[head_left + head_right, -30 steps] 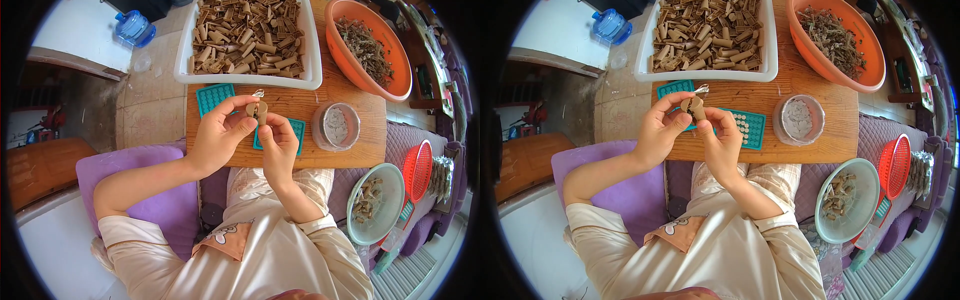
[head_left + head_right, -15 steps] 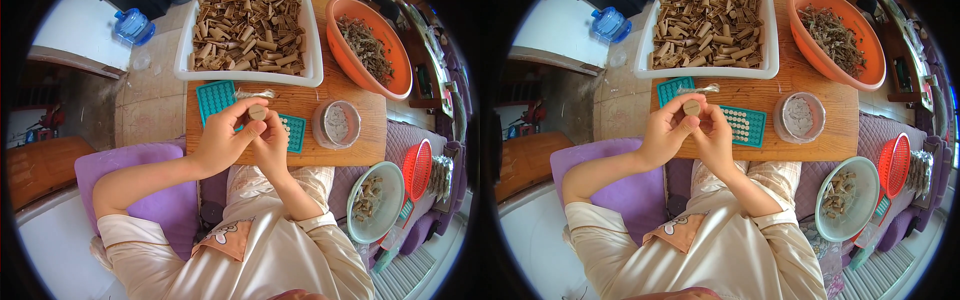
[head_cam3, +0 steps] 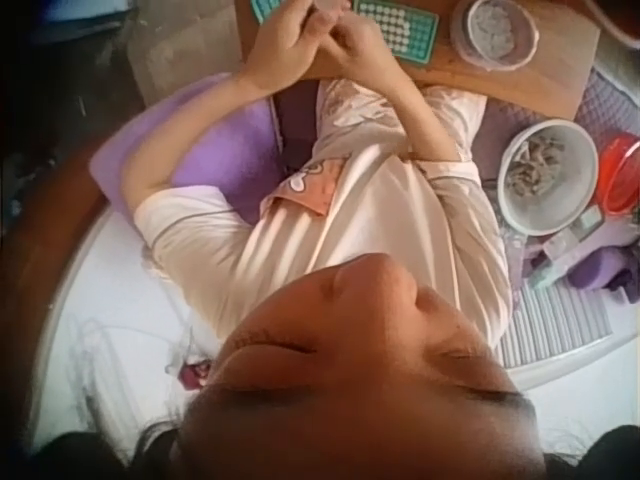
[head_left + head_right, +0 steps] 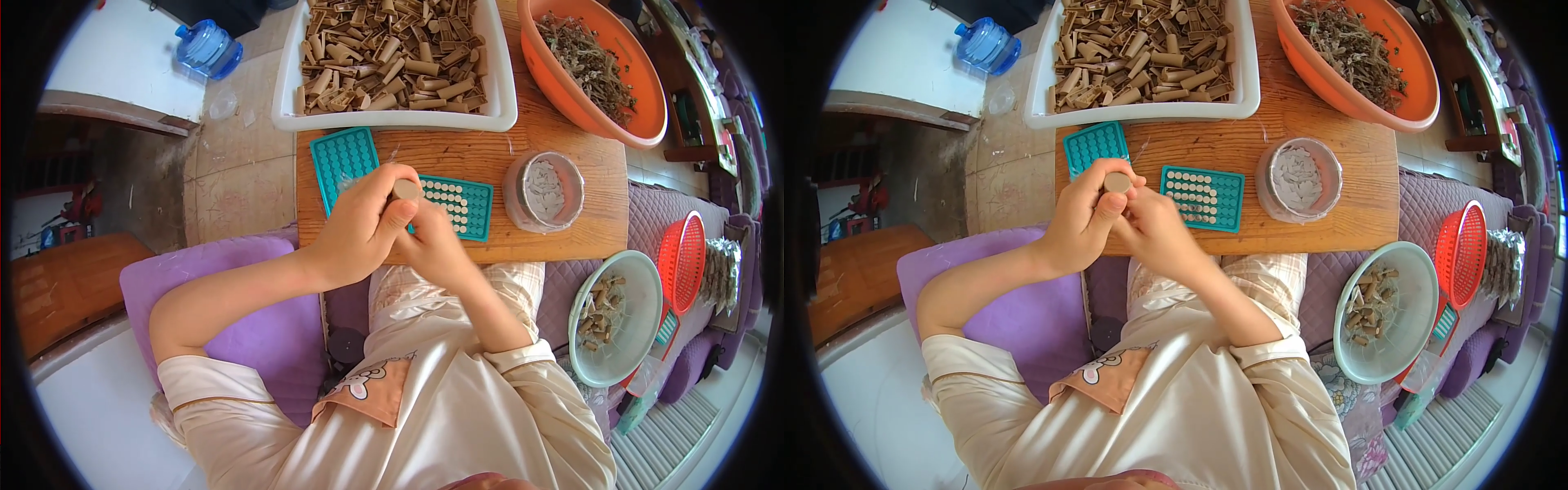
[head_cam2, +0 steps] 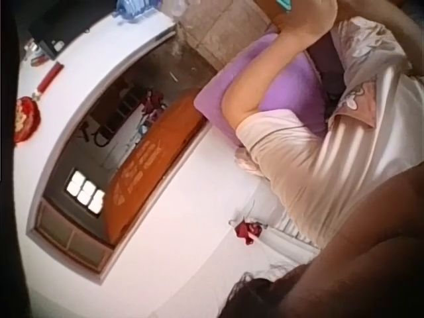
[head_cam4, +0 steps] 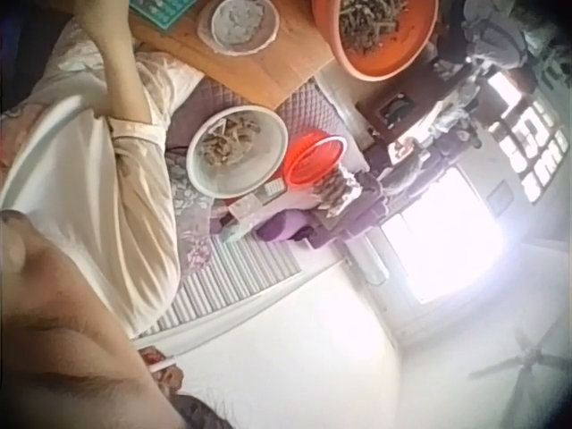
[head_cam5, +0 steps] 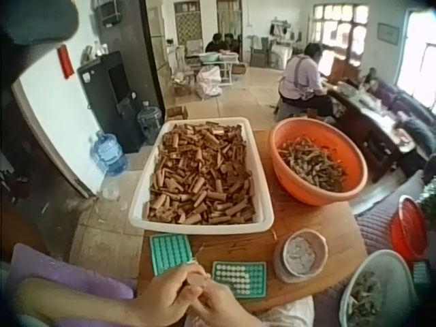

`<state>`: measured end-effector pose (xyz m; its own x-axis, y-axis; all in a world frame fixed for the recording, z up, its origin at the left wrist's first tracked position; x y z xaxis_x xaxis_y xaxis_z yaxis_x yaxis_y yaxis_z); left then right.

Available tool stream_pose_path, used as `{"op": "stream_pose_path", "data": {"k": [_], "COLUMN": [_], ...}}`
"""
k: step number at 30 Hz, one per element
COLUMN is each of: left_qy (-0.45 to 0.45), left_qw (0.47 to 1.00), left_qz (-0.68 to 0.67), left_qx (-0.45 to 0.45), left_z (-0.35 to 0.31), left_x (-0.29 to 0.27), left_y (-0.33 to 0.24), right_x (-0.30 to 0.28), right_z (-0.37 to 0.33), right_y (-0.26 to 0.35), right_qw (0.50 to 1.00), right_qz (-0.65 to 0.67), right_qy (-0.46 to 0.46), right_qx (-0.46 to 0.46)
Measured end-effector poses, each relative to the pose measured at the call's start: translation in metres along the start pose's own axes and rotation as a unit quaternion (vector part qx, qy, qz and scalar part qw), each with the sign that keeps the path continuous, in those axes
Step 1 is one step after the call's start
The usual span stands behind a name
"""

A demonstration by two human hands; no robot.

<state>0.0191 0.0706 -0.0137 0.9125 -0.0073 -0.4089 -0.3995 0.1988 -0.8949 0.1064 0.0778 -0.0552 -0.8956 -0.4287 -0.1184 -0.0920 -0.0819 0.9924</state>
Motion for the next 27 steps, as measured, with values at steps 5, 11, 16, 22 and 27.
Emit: {"op": "stream_pose_path", "data": {"k": [5,11,16,22,27], "left_qy": [-0.050,0.115,0.192,0.192,0.153], "left_qw": [0.995,0.973,0.973,0.951,0.938], "left_qz": [-0.075,-0.098,-0.065,-0.131,-0.177], "left_qx": [-0.029,-0.176,-0.113,-0.206,-0.257], "left_z": [-0.005,-0.011,-0.015,-0.015,-0.015], "left_x": [-0.006,0.019,0.029,0.030,0.025], "left_y": [-0.001,0.008,0.006,0.017,0.020], "right_x": [-0.087,-0.204,-0.202,-0.198,-0.201], "right_z": [-0.002,-0.001,0.012,0.018,0.011], "right_y": [-0.012,-0.054,-0.075,-0.087,-0.056], "right_qw": [0.983,0.875,0.838,0.824,0.882], "right_qz": [-0.143,-0.438,-0.530,-0.553,-0.437], "right_qy": [-0.062,-0.203,-0.129,-0.112,-0.169], "right_qx": [0.100,0.025,0.018,0.057,0.046]}}
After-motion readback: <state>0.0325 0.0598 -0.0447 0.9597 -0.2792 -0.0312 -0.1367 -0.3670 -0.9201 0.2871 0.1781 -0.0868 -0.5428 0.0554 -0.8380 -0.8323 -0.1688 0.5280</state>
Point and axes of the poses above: each hand's wrist, its own z-axis towards the middle knuckle, its own x-axis out of the palm, y = z × x, the point moved 6 cm from there along z, towards the middle knuckle, and after that the axes turned 7 degrees about -y, right-handed, at the moved point
